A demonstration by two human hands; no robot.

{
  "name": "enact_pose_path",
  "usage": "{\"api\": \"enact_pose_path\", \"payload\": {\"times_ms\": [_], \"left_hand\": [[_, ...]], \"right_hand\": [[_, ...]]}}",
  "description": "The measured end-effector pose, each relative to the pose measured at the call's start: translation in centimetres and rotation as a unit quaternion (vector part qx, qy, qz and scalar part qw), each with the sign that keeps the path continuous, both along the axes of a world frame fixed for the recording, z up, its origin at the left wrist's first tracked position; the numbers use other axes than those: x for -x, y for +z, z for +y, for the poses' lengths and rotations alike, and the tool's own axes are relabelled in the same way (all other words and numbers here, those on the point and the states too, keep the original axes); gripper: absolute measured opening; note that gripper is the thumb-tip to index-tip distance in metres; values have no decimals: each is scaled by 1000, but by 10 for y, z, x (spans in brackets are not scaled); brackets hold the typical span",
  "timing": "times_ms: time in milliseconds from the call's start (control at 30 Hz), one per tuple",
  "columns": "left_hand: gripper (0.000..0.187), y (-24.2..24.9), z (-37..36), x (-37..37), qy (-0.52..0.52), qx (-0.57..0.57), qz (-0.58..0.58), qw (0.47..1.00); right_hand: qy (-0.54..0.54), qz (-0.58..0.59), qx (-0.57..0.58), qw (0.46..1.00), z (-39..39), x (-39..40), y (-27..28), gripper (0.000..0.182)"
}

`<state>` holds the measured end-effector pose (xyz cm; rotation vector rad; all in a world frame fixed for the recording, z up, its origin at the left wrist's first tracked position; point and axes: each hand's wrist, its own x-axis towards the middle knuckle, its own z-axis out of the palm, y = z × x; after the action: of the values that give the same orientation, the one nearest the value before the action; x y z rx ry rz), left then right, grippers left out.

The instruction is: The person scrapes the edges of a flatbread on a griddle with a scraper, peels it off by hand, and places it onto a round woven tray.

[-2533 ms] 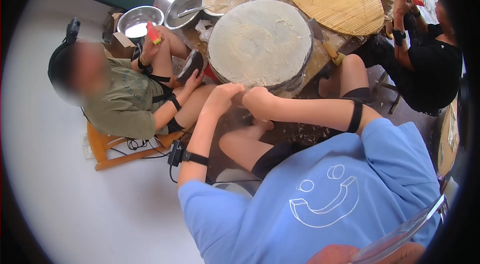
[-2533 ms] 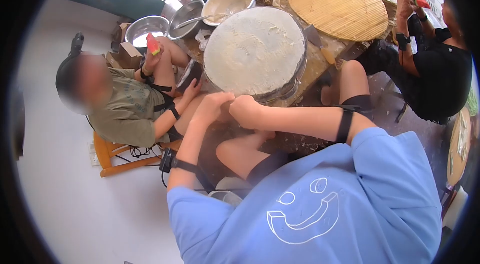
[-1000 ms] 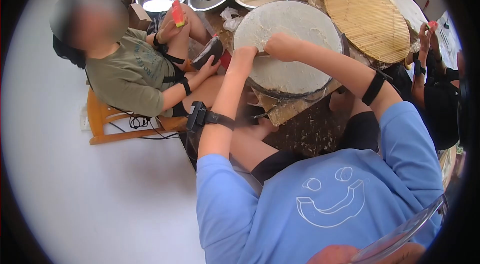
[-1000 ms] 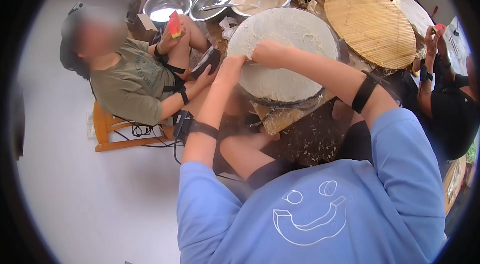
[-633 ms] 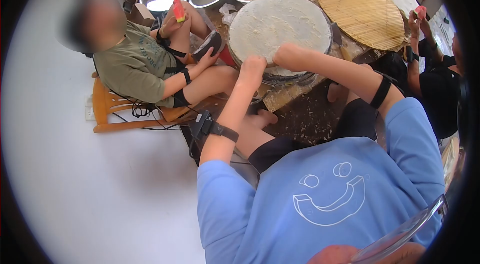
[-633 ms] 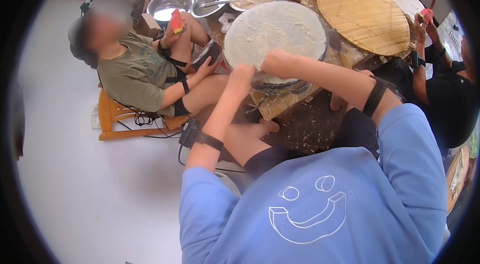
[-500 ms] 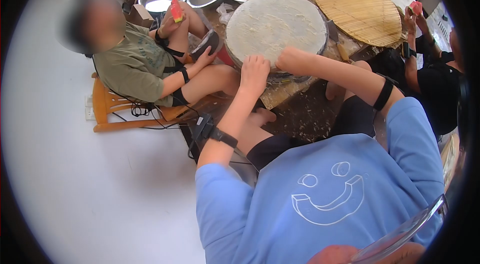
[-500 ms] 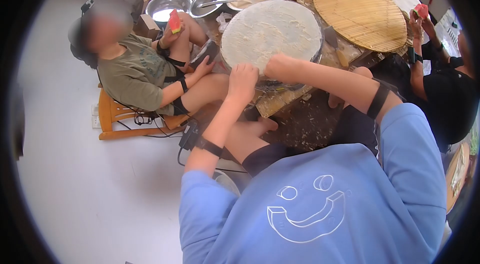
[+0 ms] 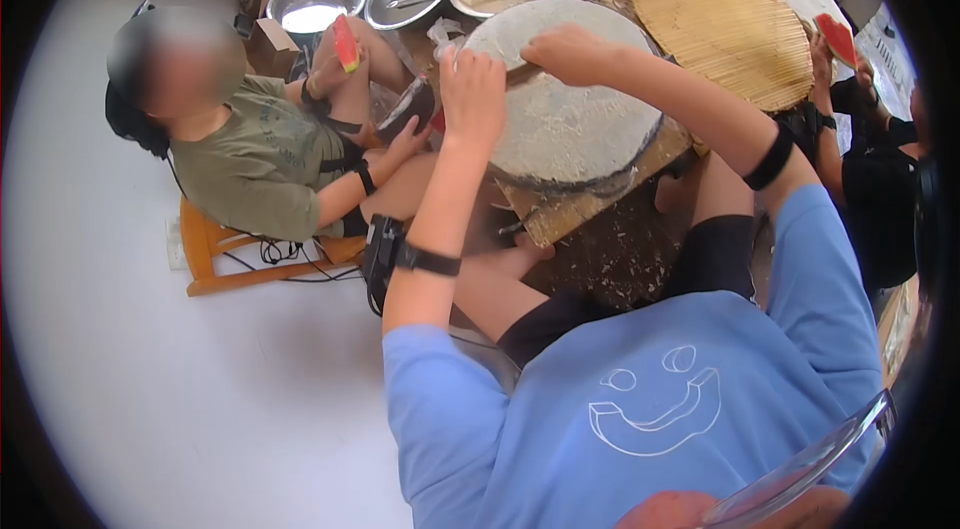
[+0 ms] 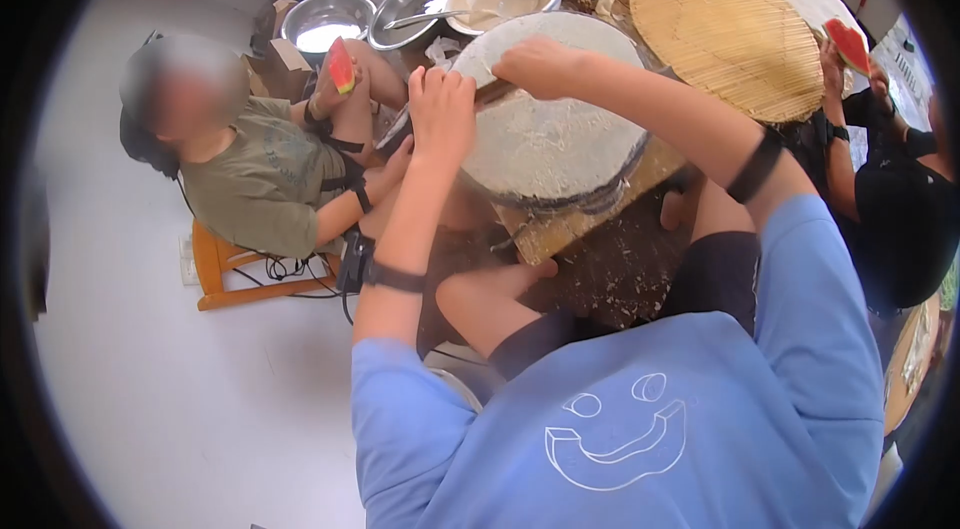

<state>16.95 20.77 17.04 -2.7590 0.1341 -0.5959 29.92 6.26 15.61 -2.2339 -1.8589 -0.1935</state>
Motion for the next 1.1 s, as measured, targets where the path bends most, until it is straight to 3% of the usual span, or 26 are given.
{"api": "enact_pose_path", "payload": {"times_ms": [200,367,433,733,1100], "left_hand": [[17,-34,65,-77,69,16,31,997],[16,-60,84,-89,72,52,49,995],[16,-58,77,-83,66,59,64,994],[13,-46,20,-41,12,151,96,984],[8,-41,-47,44,-49,153,103,982]], "right_hand": [[-49,2,14,999,87,-72,-34,5],[-47,27,28,998,108,-92,-63,8],[-40,55,56,996,95,-88,-60,10],[22,-23,61,998,25,-44,-54,5],[47,-32,114,992,-58,54,-36,3]]}}
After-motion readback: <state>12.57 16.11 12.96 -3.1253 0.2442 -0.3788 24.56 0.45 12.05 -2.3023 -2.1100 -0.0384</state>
